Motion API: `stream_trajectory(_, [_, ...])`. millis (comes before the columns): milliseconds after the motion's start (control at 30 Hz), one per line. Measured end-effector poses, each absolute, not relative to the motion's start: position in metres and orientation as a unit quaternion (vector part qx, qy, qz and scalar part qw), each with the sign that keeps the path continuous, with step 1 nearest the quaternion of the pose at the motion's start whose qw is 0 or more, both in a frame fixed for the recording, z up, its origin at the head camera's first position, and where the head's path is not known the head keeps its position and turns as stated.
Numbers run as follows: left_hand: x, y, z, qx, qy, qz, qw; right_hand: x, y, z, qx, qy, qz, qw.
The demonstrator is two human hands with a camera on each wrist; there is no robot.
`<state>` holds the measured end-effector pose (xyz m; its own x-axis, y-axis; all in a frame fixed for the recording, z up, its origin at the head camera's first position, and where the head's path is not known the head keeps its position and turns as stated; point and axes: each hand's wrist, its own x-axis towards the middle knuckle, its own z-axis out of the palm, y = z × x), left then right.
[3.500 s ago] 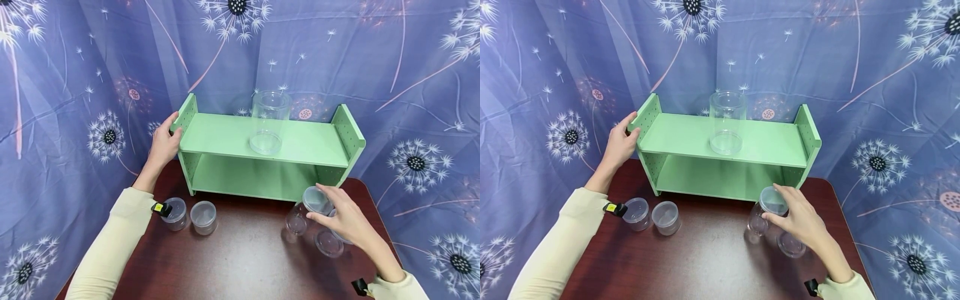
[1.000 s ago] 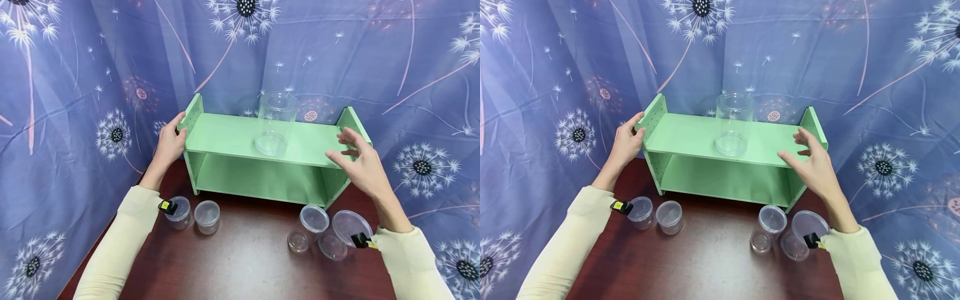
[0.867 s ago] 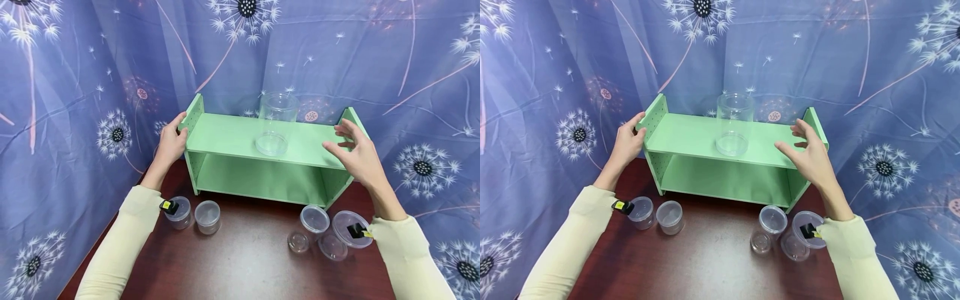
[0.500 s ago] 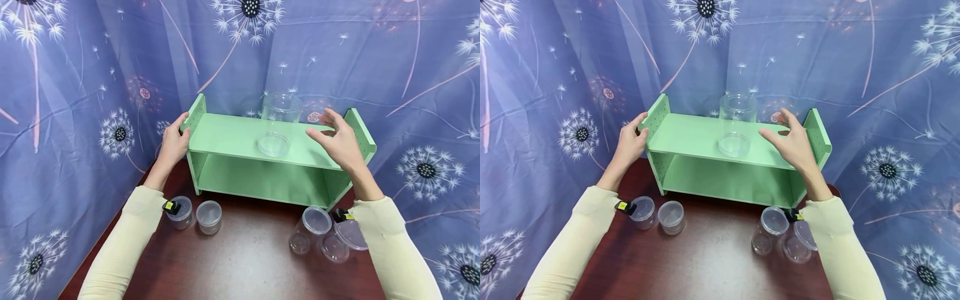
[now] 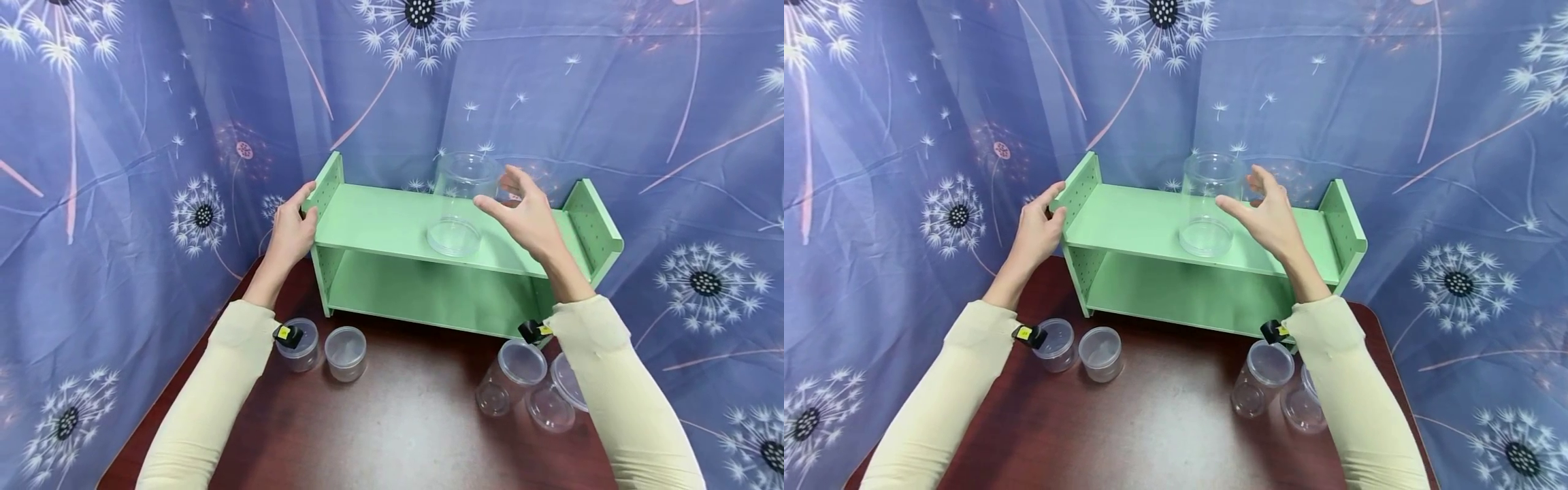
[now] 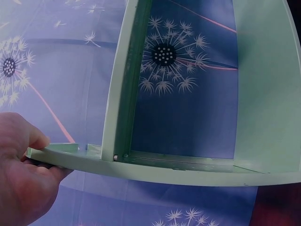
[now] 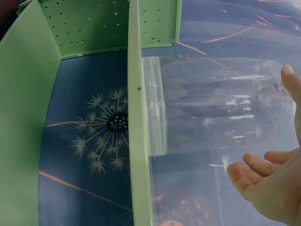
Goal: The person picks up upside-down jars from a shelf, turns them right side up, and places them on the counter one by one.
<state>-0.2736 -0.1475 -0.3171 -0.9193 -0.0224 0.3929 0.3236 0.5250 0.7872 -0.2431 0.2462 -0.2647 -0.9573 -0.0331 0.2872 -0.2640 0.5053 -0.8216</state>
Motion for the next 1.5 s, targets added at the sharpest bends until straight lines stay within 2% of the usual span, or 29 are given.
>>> stream_trajectory(167, [-0.273, -0.146, -0.318, -0.087, -0.853, -0.484, 0.177, -0.25, 0.238, -0.265, 0.074, -0.86, 0.496, 0.1])
stream_trajectory(500, [-0.271, -0.142, -0.318, -0.089, -0.856, -0.475, 0.184, -0.256, 0.228, -0.268, 0.077, -0.848, 0.509, 0.121])
stream_trajectory(900, [-0.272, -0.141, -0.318, -0.085, -0.855, -0.483, 0.17, -0.257, 0.226, -0.27, 0.077, -0.84, 0.526, 0.112])
stream_trajectory(1233, [-0.273, -0.143, -0.317, -0.078, -0.855, -0.483, 0.17, -0.246, 0.229, -0.27, 0.083, -0.829, 0.537, 0.134])
stream_trajectory(1500, [-0.273, -0.149, -0.316, -0.076, -0.847, -0.498, 0.169, -0.225, 0.233, -0.262, 0.099, -0.819, 0.54, 0.165])
